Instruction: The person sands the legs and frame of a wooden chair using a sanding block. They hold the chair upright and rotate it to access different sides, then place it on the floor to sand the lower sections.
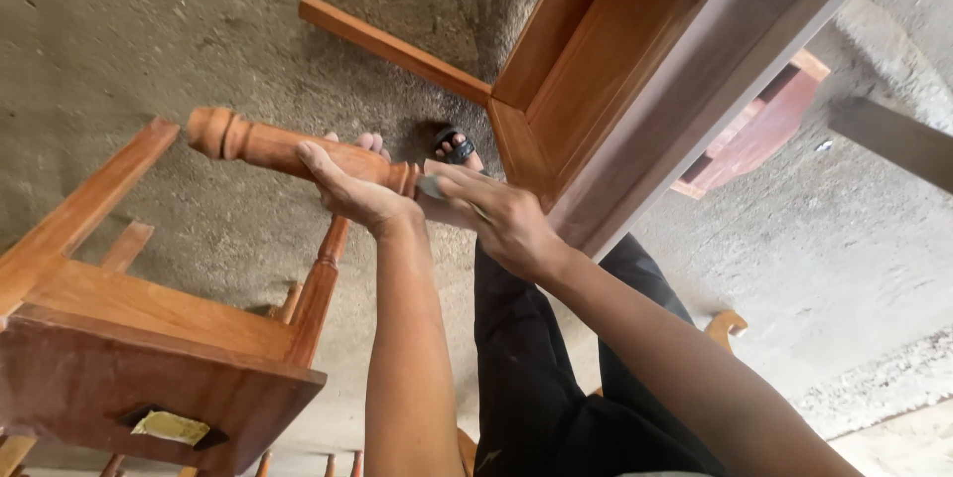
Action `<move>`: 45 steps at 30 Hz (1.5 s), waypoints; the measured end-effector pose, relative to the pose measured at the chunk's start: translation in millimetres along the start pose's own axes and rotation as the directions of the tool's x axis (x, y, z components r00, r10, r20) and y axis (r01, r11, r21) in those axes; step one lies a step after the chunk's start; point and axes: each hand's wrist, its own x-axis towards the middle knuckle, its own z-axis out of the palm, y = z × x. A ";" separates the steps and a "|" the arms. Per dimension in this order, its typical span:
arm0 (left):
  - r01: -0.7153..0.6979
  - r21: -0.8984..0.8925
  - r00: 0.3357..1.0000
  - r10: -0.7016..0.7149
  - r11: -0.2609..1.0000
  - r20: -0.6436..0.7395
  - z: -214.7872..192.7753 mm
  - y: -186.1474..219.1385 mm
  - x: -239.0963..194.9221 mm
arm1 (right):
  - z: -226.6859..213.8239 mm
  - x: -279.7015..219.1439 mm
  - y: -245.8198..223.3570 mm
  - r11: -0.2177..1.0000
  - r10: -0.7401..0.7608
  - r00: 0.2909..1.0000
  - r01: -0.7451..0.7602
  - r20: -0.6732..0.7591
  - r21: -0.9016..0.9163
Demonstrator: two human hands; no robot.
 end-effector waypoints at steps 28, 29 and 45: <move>-0.083 0.046 0.988 0.088 0.995 -0.127 -4.5 -16.5 9.6 | 15.7 12.1 -16.7 0.805 0.580 0.809 -0.552 0.096 -0.217; -0.078 0.034 0.990 0.082 0.996 -0.112 -6.1 -16.5 9.2 | 3.8 -10.4 -15.3 0.915 0.384 0.923 -0.378 0.014 -0.142; -0.123 -0.181 0.989 0.106 0.976 -0.100 15.2 9.8 8.4 | -43.5 -42.0 38.2 0.657 0.182 0.917 0.156 0.355 -0.738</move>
